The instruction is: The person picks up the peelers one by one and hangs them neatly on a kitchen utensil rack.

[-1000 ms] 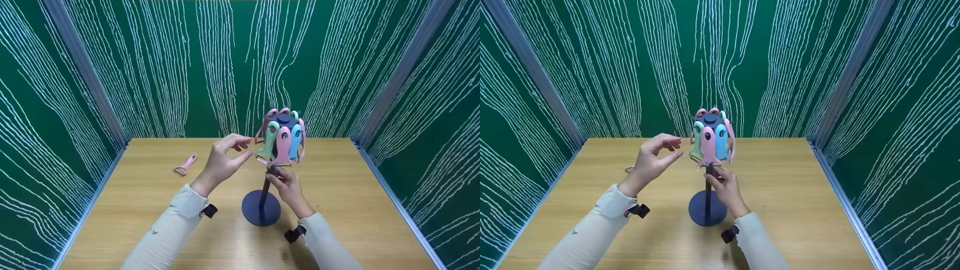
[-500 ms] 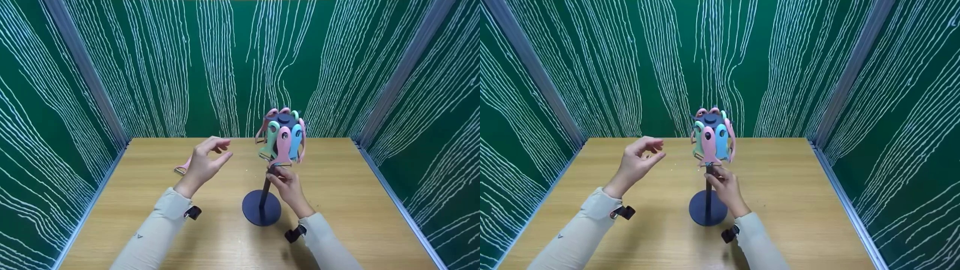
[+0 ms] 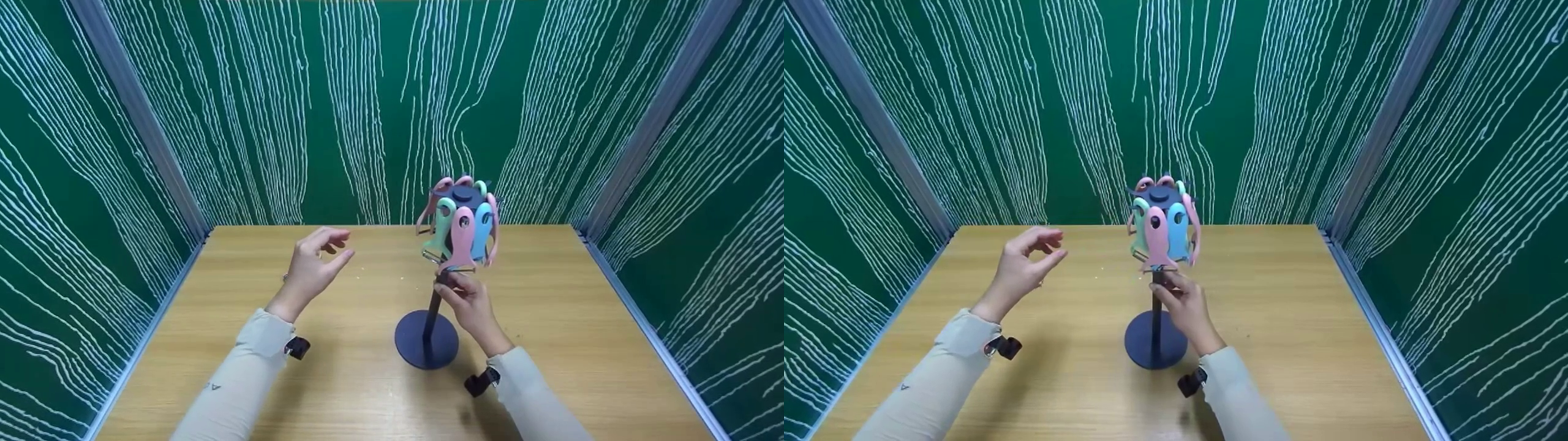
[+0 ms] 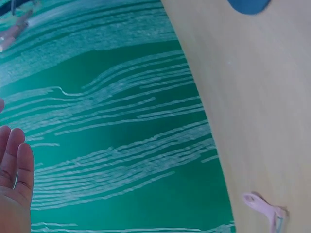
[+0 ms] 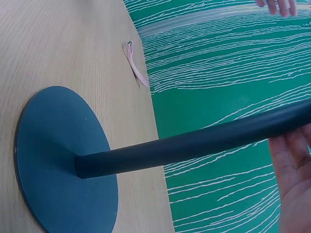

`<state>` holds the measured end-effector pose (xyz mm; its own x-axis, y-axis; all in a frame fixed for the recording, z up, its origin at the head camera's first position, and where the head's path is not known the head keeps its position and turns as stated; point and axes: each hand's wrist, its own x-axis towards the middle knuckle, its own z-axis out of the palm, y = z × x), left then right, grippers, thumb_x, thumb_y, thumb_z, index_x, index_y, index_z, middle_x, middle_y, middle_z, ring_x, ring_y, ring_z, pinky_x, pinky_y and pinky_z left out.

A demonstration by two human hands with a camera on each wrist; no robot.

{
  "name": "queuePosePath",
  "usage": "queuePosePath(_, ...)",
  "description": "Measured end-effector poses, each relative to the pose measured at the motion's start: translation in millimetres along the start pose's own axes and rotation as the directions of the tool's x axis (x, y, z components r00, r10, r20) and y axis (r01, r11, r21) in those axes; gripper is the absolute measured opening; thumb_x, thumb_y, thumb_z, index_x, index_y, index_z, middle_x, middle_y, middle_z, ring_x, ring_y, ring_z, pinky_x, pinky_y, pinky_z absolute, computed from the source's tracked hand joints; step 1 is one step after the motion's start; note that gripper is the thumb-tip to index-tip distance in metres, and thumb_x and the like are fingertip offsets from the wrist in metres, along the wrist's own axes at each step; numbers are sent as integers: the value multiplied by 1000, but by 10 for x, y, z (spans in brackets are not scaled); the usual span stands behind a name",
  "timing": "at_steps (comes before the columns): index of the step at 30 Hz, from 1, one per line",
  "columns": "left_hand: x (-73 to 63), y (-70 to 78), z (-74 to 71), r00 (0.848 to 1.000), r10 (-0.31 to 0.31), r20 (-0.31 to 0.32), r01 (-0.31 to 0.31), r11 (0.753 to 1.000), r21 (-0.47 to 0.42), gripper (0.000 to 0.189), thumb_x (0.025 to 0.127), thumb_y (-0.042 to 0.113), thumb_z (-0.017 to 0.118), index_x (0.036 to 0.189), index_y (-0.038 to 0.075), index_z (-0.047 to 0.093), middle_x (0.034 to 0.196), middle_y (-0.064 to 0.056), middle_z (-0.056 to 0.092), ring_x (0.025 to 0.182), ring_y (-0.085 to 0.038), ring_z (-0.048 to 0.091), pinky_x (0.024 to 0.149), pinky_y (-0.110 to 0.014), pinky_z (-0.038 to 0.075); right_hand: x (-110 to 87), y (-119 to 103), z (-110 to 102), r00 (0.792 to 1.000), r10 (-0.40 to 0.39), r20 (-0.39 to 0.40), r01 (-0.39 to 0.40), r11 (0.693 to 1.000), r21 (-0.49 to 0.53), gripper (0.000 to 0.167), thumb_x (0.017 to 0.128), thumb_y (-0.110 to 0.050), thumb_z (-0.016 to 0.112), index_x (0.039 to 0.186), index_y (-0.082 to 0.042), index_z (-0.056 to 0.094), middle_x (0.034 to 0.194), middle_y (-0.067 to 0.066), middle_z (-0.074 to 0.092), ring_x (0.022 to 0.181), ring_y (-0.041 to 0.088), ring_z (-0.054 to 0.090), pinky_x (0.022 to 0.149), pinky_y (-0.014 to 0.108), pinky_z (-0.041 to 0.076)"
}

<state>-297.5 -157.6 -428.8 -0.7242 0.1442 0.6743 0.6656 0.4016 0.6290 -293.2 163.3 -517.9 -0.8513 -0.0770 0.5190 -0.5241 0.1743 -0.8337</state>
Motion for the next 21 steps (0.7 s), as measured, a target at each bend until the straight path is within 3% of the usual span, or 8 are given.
queuePosePath(7,-103,-218,-57,996,-90,0,90,994,63,26,94,2,83,120,0,77,113,-14,78,97,-30,73,86,-45,63,6,-14,2,1000,11,-8,-11,1000,-10,11,96,10,73,103,4,80,96,13,78,87,0,70,79,15,61)
queuePosePath(15,-211,-481,-132,986,-168,3,167,979,113,26,95,2,82,121,-2,76,113,-16,77,96,-34,72,86,-48,65,-2,-14,2,1000,18,-13,-18,1000,-9,15,96,10,73,110,7,79,99,18,80,90,-1,71,81,14,61)
queuePosePath(21,-289,-715,-167,973,-231,1,228,961,159,26,97,4,81,122,-2,76,113,-18,75,104,-39,73,93,-51,65,2,-11,-2,1000,21,-1,-21,1000,10,16,97,11,73,110,7,79,102,22,79,90,0,71,82,14,61)
